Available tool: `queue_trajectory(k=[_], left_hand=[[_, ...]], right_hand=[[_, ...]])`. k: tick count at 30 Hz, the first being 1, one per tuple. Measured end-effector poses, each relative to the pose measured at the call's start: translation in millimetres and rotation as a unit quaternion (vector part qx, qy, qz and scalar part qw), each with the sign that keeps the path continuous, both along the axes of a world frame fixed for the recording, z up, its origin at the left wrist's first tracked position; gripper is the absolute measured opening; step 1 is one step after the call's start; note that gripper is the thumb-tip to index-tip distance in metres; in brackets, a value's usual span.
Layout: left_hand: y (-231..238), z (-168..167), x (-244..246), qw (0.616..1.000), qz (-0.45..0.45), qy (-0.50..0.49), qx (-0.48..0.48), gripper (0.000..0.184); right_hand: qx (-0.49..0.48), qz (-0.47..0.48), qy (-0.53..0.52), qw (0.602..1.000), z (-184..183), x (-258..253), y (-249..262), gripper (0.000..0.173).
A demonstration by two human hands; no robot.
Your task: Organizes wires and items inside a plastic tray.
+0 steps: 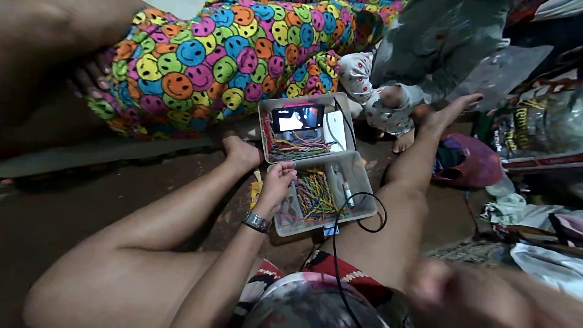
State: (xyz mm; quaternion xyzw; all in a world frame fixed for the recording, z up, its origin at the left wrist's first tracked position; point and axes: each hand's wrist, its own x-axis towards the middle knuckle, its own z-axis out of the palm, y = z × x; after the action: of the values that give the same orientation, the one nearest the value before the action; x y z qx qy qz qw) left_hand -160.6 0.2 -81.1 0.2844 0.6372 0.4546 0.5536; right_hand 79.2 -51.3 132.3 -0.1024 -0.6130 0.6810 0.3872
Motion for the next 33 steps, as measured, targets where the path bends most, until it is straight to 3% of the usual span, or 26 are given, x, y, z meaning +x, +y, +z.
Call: queue_trajectory(k=[2, 4, 5, 7, 12, 16, 19, 23, 33], left_hand=[[-4, 2, 4, 0.999, 0.009, -0.030, 0.006, 0.022], [-7, 4, 9, 0.999, 0.015, -0.045, 0.007, 0.020], [-8, 5, 11, 0.999, 0.018, -0.047, 0.003, 0.021], [-10, 6, 13, 0.999, 0.017, -0.041, -0.002, 0.022], [-17, 5, 7, 0.999, -0.007, 0.049, -0.013, 0.022], [-18, 0, 5, 0.997, -0.014, 0.071, -0.010, 0.022], [-16, -4, 5, 0.997, -0.017, 0.070, 0.007, 0.021], [-16, -7, 7, 0.997, -0.026, 0.073, 0.012, 0.021], [-18, -9, 8, 0.998, -0.026, 0.059, 0.018, 0.020]], right_hand=[[0.105, -0.062, -0.012, 0.992, -76, -10, 39, 0.043], [0.077, -0.122, -0.193, 0.970, -134, -26, 66, 0.031], [0.050, -0.134, -0.306, 0.941, -154, -35, 75, 0.030], [0.006, -0.107, -0.446, 0.889, -186, -48, 86, 0.032], [0.032, -0.004, -0.611, 0.791, -241, -67, 102, 0.040], [0.069, 0.050, -0.694, 0.715, -266, -79, 99, 0.057], [0.098, 0.059, -0.712, 0.693, -267, -83, 96, 0.051], [0.087, 0.071, -0.718, 0.687, -270, -79, 98, 0.040], [0.110, 0.092, -0.717, 0.683, -273, -78, 97, 0.034]])
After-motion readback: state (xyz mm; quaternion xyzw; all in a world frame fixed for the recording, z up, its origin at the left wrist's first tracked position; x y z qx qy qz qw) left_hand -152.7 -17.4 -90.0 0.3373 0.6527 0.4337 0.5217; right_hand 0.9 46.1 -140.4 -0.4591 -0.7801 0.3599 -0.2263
